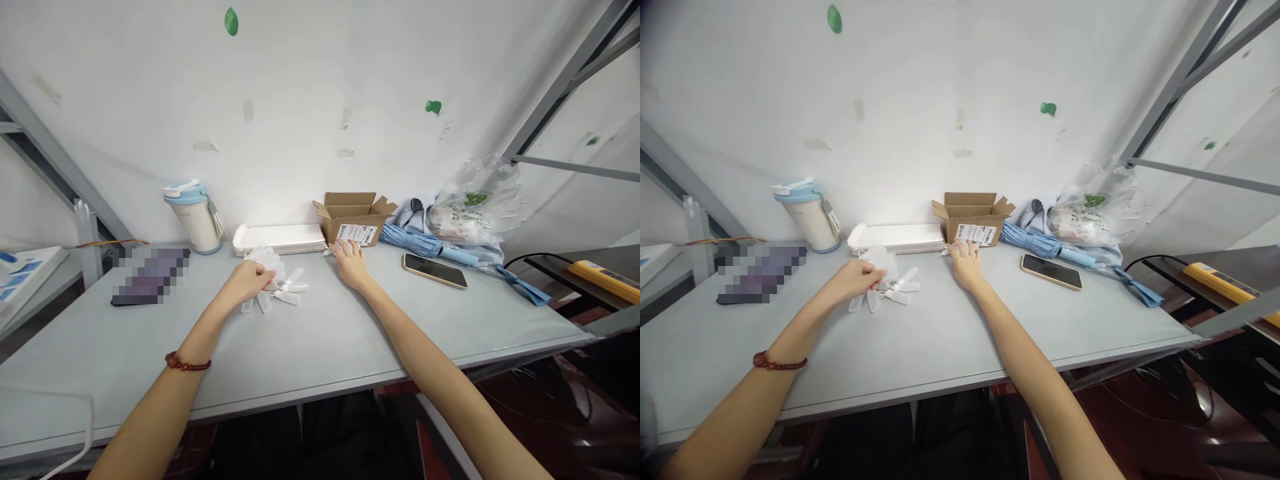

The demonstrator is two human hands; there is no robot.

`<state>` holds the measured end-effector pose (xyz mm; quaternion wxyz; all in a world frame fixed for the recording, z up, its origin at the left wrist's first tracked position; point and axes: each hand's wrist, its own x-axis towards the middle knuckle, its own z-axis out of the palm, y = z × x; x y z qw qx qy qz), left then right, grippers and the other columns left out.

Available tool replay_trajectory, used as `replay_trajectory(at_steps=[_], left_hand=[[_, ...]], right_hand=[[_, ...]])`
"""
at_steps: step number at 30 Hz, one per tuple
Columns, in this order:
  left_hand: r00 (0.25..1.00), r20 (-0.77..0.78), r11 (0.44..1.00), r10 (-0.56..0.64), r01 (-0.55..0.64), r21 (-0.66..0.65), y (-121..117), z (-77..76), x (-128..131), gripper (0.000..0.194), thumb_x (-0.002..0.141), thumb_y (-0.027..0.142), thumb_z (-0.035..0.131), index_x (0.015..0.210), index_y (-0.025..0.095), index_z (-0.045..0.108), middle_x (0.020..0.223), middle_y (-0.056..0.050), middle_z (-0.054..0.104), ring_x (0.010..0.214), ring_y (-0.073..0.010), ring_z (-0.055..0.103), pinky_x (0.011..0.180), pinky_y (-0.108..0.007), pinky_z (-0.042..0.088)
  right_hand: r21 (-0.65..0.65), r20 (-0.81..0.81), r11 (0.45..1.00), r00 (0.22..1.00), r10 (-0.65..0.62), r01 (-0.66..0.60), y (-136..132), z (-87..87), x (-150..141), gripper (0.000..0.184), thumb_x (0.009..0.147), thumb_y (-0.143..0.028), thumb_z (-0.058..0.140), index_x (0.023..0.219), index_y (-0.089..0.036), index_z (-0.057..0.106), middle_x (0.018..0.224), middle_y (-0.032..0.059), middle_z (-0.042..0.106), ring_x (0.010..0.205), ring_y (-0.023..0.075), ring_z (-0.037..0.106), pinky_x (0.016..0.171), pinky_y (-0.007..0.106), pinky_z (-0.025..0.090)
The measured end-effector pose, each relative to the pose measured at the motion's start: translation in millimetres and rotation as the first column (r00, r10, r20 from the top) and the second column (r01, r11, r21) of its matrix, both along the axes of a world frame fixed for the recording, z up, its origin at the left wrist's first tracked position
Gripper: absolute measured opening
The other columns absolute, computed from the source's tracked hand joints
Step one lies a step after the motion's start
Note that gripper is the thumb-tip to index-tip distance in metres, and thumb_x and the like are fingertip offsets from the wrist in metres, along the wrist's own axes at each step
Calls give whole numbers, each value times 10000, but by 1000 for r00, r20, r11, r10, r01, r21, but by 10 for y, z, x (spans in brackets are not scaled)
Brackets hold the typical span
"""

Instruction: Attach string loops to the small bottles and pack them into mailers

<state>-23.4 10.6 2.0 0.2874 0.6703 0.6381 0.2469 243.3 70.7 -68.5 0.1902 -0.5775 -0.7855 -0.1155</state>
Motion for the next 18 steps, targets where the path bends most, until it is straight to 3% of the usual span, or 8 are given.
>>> replay_trajectory(at_steps=[8,18], left_hand=[[1000,-30,997,-11,13,80,-42,16,99,346,710,429,505,455,197,534,467,-1,570,497,-159,502,539,-271,358],[999,-9,997,-50,51,64,-58,-65,176,337,702,447,486,511,181,567,518,-7,599,543,-164,527,551,-267,370]], right_hand=[[-32,0,998,998,-61,61,-26,36,-29,410,888,-144,410,1277,-206,520,1267,148,492,1143,324,377,884,446,336],[-92,-84,995,995,-51,43,-54,75,-59,343,899,-155,450,1205,-240,581,1183,109,591,1129,287,422,885,439,298]])
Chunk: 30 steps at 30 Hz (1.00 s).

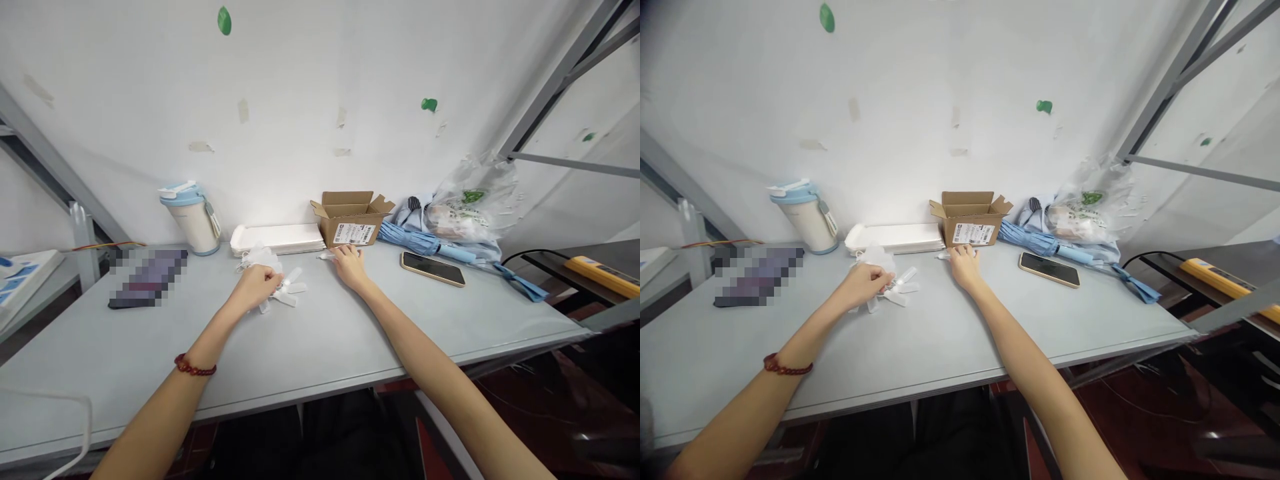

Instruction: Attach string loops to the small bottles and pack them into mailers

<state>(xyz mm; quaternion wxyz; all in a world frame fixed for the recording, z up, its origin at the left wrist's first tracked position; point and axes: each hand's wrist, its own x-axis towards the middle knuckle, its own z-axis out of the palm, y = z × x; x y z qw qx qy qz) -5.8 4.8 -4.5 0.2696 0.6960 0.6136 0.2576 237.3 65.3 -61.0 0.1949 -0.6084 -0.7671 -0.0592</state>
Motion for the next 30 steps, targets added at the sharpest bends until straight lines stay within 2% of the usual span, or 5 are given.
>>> replay_trajectory(at_steps=[5,12,20,26,30], left_hand=[[1000,-1,1000,13,-13,10,-1,-15,4,320,703,441,491,543,182,591,521,-2,609,548,-166,531,548,-263,365],[1000,25,998,3,-5,69,-25,-2,16,303,710,419,499,509,195,539,494,8,579,522,-161,512,530,-261,340],[997,76,996,13,-20,84,-39,-2,54,233,737,381,497,726,177,610,545,6,600,555,-170,548,590,-278,392],[946,325,1000,3,0,-9,-58,-1,99,424,734,457,540,1008,141,605,595,13,591,475,-127,484,516,-263,400],[916,399,998,-24,49,-51,-96,35,145,495,719,468,573,1073,123,595,627,13,595,468,-109,471,520,-262,418]], right_hand=[[35,-223,998,973,56,-49,-4,27,10,264,858,-176,525,1086,-228,648,1098,85,653,1090,258,497,869,400,334],[136,-507,987,850,144,-86,-52,67,-11,240,800,-234,562,1007,-198,677,1058,81,682,1024,248,560,884,391,403],[26,-812,991,576,97,-131,-214,225,-82,298,736,-380,610,940,-174,679,913,55,686,806,193,589,752,325,440],[-34,-906,964,416,82,-263,-336,278,-191,339,695,-431,661,914,-172,679,786,18,624,682,140,524,627,262,391],[-31,-946,929,311,91,-368,-410,313,-263,323,675,-435,687,878,-184,674,757,3,607,638,123,496,609,260,374]])
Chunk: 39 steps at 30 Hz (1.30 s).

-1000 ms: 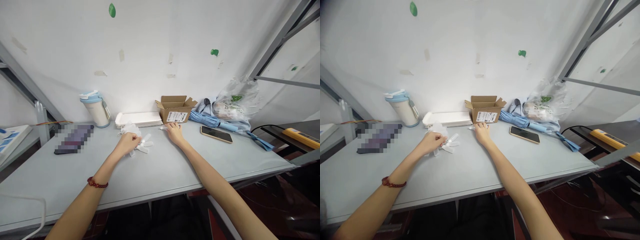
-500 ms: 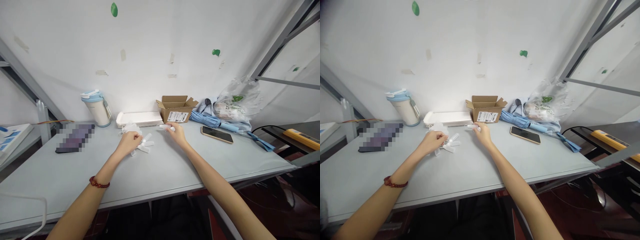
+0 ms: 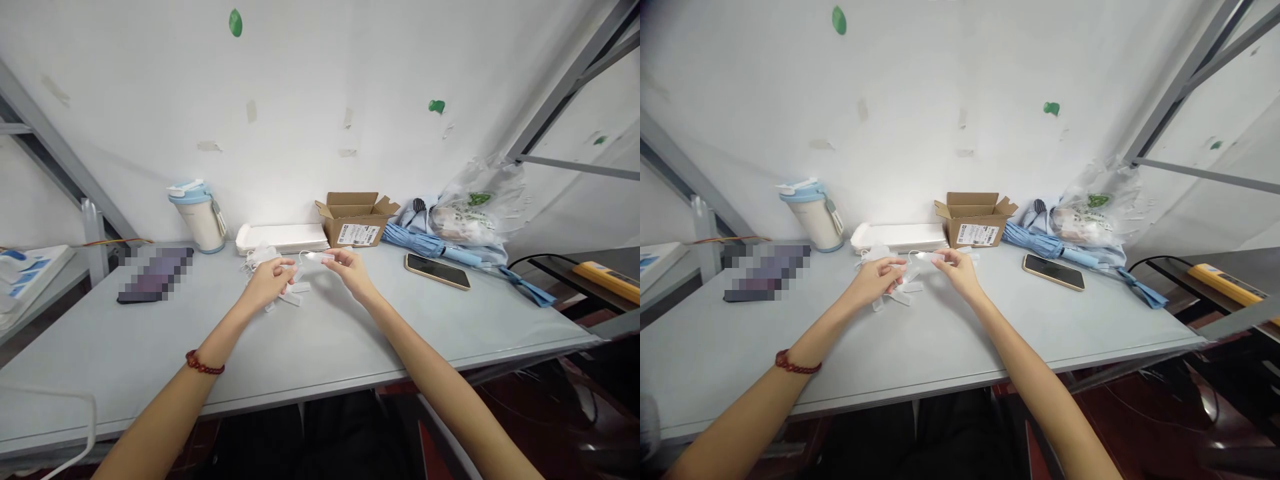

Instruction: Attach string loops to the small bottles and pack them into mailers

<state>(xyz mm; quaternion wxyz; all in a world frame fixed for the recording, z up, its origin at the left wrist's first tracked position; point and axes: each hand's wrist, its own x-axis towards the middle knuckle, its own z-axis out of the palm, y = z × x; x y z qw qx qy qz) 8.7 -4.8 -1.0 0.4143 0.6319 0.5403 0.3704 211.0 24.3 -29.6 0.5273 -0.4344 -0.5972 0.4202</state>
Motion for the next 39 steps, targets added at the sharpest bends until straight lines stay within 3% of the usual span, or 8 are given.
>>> replay_trajectory(at_steps=[8,12,16,23,39], left_hand=[[999,32,1000,-17,17,-14,-78,92,87,260,724,419,559,684,166,599,551,30,536,426,-84,411,480,-244,368],[991,136,999,10,-4,-42,-40,55,41,271,726,396,550,808,149,627,621,18,561,437,-73,400,453,-229,318],[978,205,995,-47,65,-78,-10,23,-5,302,734,394,559,877,138,633,640,17,560,454,-67,408,444,-217,287],[976,187,987,-111,130,-92,-31,39,-2,310,743,407,560,887,145,641,639,14,567,461,-75,422,448,-226,284],[974,210,989,-82,106,-103,-46,43,14,275,730,370,568,855,140,653,623,15,564,455,-72,416,445,-232,277]], right_hand=[[-25,-22,997,997,70,-70,-78,80,-40,292,663,-405,696,859,-190,676,719,-9,607,639,124,500,626,269,376],[-31,-48,995,995,92,-93,-89,114,-24,255,688,-401,664,827,-186,675,725,6,634,717,153,555,671,279,390],[-34,-48,994,993,104,-105,-107,145,-15,225,707,-388,635,807,-190,678,741,11,649,746,160,567,685,279,385],[-45,-63,992,991,118,-121,-124,170,-33,213,685,-382,646,778,-193,680,746,9,653,735,155,575,680,278,387],[-51,-79,992,991,107,-111,-128,173,-49,182,686,-365,625,719,-188,655,701,-2,614,710,145,559,682,276,385]])
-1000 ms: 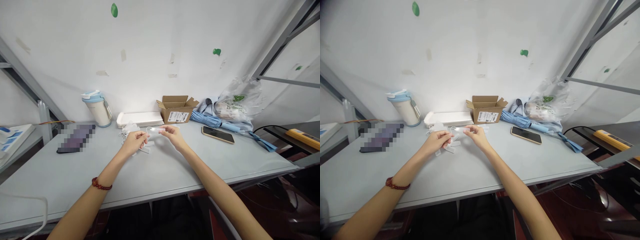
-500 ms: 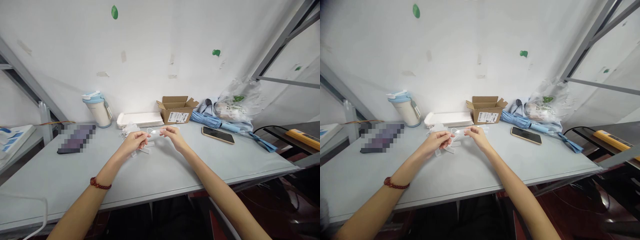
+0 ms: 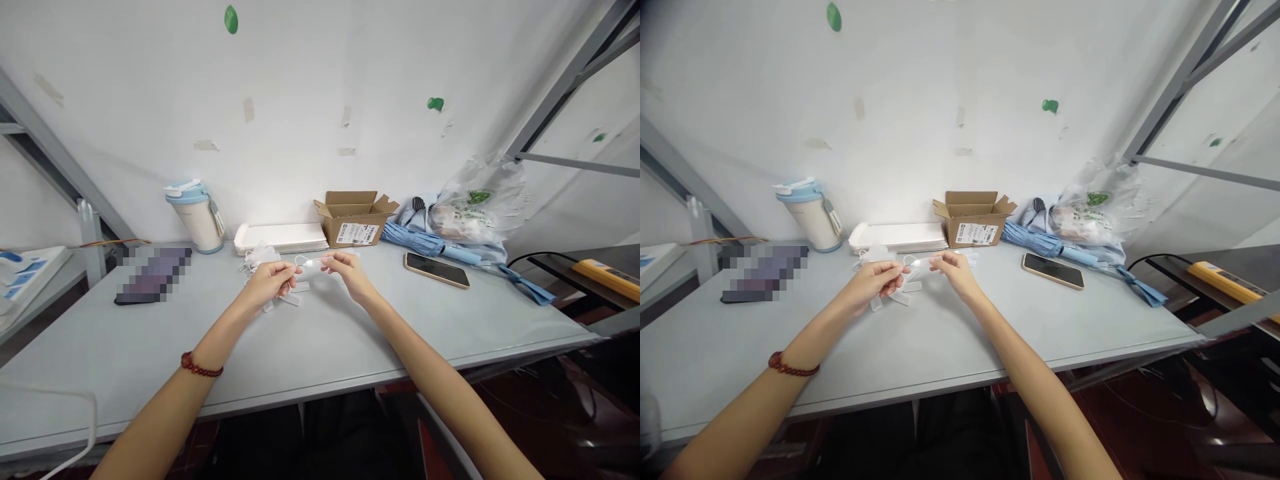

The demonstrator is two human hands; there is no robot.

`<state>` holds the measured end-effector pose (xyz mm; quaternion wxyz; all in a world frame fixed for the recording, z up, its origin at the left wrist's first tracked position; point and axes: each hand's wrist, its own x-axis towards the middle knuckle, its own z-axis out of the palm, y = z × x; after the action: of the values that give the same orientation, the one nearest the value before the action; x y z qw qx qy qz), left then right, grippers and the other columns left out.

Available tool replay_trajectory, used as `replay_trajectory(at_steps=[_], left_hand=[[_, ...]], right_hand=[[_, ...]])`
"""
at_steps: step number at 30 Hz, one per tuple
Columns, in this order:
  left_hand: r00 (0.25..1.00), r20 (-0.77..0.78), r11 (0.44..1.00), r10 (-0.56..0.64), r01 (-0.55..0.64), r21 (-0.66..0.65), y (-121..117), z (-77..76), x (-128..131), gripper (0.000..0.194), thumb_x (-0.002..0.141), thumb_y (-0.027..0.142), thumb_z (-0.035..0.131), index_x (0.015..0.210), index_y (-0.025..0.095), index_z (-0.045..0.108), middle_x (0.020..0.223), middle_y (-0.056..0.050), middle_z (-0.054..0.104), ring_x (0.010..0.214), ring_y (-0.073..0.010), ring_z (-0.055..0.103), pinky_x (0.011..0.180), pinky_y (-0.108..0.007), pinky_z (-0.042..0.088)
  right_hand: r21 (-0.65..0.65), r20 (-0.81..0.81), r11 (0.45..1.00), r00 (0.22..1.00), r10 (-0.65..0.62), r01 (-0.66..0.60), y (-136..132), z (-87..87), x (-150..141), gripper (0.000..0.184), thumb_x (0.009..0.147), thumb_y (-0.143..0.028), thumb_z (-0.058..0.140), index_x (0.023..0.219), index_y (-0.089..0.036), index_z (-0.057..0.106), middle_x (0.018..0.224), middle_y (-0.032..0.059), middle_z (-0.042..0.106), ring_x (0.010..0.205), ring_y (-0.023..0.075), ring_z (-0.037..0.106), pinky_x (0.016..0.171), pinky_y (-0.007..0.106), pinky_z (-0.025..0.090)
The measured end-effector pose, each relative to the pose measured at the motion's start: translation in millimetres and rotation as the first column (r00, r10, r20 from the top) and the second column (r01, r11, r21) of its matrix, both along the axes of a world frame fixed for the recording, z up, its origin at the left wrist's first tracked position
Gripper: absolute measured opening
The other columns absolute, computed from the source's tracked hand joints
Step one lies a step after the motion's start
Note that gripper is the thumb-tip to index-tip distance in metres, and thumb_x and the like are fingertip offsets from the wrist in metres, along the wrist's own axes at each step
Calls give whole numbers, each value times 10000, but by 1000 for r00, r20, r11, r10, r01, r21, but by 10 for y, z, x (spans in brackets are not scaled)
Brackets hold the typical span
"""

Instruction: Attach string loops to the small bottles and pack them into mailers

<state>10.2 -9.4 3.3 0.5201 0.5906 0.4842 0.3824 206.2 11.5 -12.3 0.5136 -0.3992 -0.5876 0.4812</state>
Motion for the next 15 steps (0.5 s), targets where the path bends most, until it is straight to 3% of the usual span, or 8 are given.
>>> replay_trajectory(at_steps=[15], left_hand=[[1000,6,1000,-6,6,12,-24,20,23,270,741,368,571,829,127,655,609,18,549,457,-66,412,447,-215,275]], right_hand=[[8,21,1000,1000,-13,13,11,-16,21,188,708,-366,627,741,-184,660,686,-2,611,715,148,557,702,284,381]])
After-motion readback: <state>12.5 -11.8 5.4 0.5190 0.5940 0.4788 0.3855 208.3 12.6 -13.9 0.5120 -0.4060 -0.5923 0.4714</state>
